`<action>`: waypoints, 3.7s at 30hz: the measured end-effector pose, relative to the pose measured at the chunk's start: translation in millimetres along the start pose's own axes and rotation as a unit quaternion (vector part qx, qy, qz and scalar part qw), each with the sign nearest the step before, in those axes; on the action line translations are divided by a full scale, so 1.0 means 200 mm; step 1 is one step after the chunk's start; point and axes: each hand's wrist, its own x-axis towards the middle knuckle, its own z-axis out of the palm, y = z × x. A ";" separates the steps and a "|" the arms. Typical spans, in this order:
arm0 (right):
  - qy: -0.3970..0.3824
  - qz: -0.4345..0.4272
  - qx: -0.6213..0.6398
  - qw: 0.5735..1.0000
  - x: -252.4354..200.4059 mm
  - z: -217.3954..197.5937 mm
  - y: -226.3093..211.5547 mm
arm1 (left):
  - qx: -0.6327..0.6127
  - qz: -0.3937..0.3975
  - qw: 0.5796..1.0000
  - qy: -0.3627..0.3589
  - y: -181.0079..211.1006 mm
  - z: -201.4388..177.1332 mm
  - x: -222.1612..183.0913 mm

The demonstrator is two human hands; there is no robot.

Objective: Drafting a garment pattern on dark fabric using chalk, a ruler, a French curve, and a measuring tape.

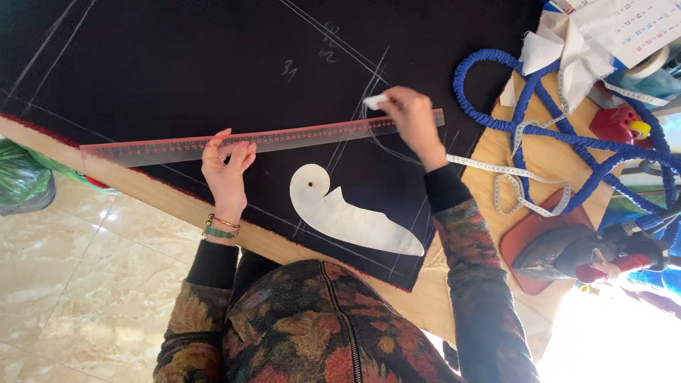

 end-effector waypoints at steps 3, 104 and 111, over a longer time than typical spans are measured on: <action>0.099 -0.016 -0.049 0.994 0.03 -0.11 0.10 | -0.008 -0.005 1.000 0.005 -0.03 -0.01 0.01; 0.324 0.373 0.269 0.827 -0.29 0.55 -0.49 | 0.496 0.323 0.579 -0.560 0.19 0.38 0.65; 0.295 0.452 0.144 0.829 -0.13 0.49 -0.38 | 0.479 0.293 0.596 -0.574 0.17 0.38 0.69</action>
